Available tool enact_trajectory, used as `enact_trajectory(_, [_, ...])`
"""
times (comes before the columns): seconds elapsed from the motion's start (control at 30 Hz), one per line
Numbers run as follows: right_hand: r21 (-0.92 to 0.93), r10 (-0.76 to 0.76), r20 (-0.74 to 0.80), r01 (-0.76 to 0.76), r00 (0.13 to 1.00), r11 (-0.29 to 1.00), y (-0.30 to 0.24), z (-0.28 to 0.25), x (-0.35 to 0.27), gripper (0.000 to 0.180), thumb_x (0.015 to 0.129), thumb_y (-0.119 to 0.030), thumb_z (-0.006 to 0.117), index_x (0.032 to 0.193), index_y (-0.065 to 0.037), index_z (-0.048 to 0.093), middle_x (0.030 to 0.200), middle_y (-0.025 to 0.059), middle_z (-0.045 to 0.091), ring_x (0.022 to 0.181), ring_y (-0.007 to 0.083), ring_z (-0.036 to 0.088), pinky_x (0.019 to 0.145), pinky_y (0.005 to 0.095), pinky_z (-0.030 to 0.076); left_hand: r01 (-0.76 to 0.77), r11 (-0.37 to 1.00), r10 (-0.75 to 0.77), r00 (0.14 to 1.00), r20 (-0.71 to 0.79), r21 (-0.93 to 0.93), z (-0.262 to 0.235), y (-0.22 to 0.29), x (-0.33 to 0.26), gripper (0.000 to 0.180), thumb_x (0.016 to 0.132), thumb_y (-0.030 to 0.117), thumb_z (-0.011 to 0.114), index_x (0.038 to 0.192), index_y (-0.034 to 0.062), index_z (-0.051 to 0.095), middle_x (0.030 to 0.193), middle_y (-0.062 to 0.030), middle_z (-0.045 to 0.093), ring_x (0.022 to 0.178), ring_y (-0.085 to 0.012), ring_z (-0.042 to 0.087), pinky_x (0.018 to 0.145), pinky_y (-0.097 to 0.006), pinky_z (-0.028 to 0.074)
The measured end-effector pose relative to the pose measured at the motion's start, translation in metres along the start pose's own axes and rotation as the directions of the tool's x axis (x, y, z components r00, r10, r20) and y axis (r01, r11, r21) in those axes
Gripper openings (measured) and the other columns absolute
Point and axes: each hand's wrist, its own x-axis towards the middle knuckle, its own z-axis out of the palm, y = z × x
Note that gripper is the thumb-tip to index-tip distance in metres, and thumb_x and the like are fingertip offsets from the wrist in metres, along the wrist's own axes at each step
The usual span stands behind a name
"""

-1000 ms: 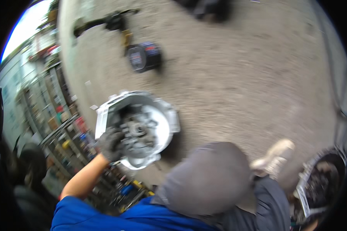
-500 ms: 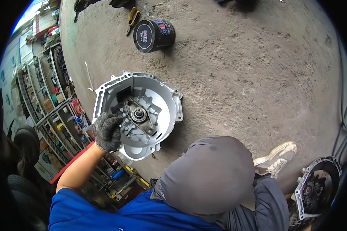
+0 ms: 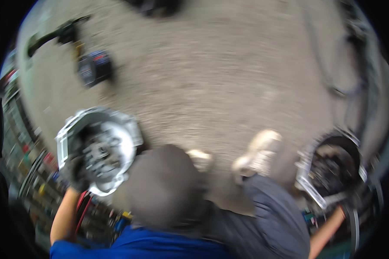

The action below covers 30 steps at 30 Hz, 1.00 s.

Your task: The person assembles a motorcycle engine casing, applying blue grease to internal components and wiping surfaces with a cloth. They rotate the casing to access different areas and use a screwdriver to adjust parts inside.

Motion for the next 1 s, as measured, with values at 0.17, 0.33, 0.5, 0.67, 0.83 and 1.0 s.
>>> enact_trajectory(0.17, [0.259, 0.436, 0.248, -0.493, 0.865, 0.831, -0.093, 0.021, -0.021, 0.022, 0.094, -0.014, 0.076, 0.109, 0.001, 0.069, 0.105, 0.0101, 0.073, 0.095, 0.021, 0.066, 0.092, 0.0357, 0.051, 0.086, 0.996, -0.084, 0.995, 0.052, -0.033, -0.006, -0.03, -0.051, 0.041, 0.1, 0.025, 0.048, 0.124, -0.0041, 0.064, 0.119, -0.0248, 0.064, 0.114, -0.0422, 0.06, 0.098, -0.049, 0.049])
enact_trajectory(0.33, [0.309, 0.459, 0.22, -0.508, 0.861, 0.804, -0.095, 0.01, -0.015, 0.025, 0.091, -0.015, 0.078, 0.109, -0.001, 0.069, 0.1, 0.0099, 0.072, 0.089, 0.0209, 0.065, 0.085, 0.0362, 0.052, 0.108, 0.994, -0.109, 0.99, 0.094, 0.017, 0.003, -0.021, -0.026, 0.034, 0.101, 0.019, 0.049, 0.119, -0.0047, 0.064, 0.114, -0.0218, 0.065, 0.11, -0.0394, 0.061, 0.1, -0.048, 0.047])
enact_trajectory(0.5, [0.433, 0.55, 0.252, -0.601, 0.796, 0.672, -0.096, 0.013, -0.017, 0.02, 0.091, -0.01, 0.077, 0.108, -0.001, 0.069, 0.1, 0.0073, 0.073, 0.09, 0.0168, 0.066, 0.086, 0.0333, 0.053, 0.12, 0.991, -0.126, 0.987, 0.104, 0.062, 0.012, -0.049, -0.036, 0.037, 0.102, 0.025, 0.049, 0.119, -0.0038, 0.064, 0.114, -0.0207, 0.068, 0.114, -0.0393, 0.06, 0.105, -0.049, 0.043])
enact_trajectory(0.67, [0.462, 0.571, 0.294, -0.637, 0.766, 0.617, -0.113, 0.01, -0.014, 0.019, 0.093, -0.007, 0.075, 0.11, -0.003, 0.07, 0.103, 0.0052, 0.073, 0.092, 0.0152, 0.066, 0.089, 0.0319, 0.053, 0.121, 0.991, -0.125, 0.989, 0.081, 0.059, 0.008, -0.041, -0.033, 0.031, 0.098, 0.017, 0.05, 0.114, -0.0044, 0.067, 0.107, -0.0199, 0.069, 0.108, -0.0387, 0.062, 0.103, -0.048, 0.045])
enact_trajectory(0.83, [0.376, 0.531, 0.276, -0.599, 0.801, 0.707, -0.115, 0.006, -0.01, 0.02, 0.093, -0.009, 0.075, 0.111, -0.003, 0.07, 0.102, 0.006, 0.073, 0.091, 0.015, 0.066, 0.087, 0.0315, 0.053, 0.122, 0.99, -0.129, 0.987, 0.098, 0.074, 0.007, -0.044, -0.031, 0.033, 0.099, 0.02, 0.05, 0.113, -0.0038, 0.067, 0.107, -0.0196, 0.069, 0.109, -0.0383, 0.062, 0.104, -0.048, 0.044])
enact_trajectory(1.0, [0.411, 0.542, 0.285, -0.612, 0.79, 0.676, -0.114, 0.006, -0.012, 0.02, 0.092, -0.01, 0.075, 0.11, -0.003, 0.07, 0.1, 0.0064, 0.073, 0.088, 0.0159, 0.066, 0.085, 0.0324, 0.054, 0.093, 0.993, -0.1, 0.991, 0.092, 0.078, 0.007, -0.044, -0.029, 0.035, 0.1, 0.024, 0.049, 0.113, -0.0033, 0.067, 0.106, -0.0193, 0.069, 0.107, -0.0379, 0.062, 0.103, -0.047, 0.044])
